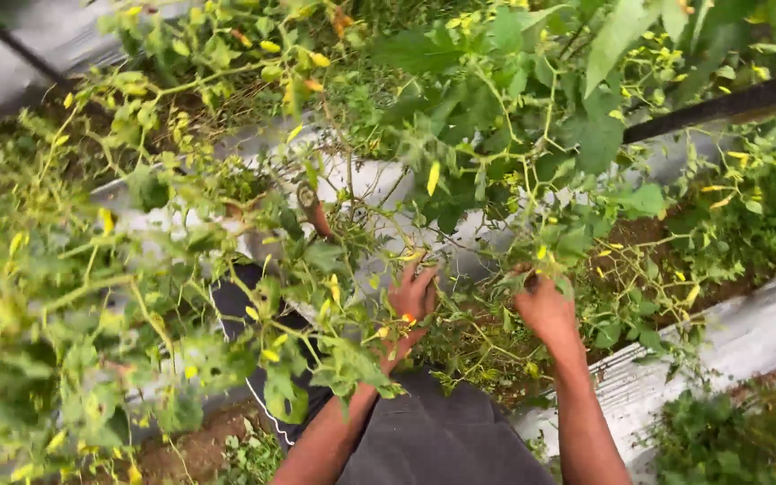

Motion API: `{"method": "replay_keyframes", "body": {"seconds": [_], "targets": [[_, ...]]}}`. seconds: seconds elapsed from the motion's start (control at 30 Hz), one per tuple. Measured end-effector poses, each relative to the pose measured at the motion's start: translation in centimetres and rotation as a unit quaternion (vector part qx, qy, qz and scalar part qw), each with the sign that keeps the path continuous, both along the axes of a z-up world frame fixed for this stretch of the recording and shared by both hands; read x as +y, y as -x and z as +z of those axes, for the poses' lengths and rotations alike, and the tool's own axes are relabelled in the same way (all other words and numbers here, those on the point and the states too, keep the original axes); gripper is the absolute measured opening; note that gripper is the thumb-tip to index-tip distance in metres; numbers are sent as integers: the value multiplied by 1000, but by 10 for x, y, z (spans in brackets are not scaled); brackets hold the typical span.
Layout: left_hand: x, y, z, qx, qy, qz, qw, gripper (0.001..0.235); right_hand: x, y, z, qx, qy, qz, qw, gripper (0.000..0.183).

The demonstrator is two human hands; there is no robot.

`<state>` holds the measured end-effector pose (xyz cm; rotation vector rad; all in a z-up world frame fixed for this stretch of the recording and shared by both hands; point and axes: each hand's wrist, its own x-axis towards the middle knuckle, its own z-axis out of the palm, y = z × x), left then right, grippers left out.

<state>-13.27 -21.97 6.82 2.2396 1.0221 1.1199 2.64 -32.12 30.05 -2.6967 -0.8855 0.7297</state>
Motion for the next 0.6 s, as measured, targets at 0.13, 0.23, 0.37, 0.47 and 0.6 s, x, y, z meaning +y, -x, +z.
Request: {"method": "replay_keyframes", "body": {"seconds": [0.13, 0.23, 0.37, 0.47, 0.6], "targets": [[4, 1, -2, -19, 76, -47, 996, 32, 10, 17, 15, 98, -142, -110, 979, 32], [7, 1, -28, -47, 46, -42, 997, 30, 2, 19, -11, 78, -236, -125, 961, 28], [17, 3, -34, -104, 2, -43, 994, 30, -8, 4, -69, 116, -299, -153, 935, 31], [24, 3, -20, -103, 4, -67, 992, 35, 1, 31, -21, 197, -291, -187, 917, 28], [18, 7, -8, -105, -29, -62, 992, 45, -3, 32, -29, 179, -355, -143, 907, 24]]}}
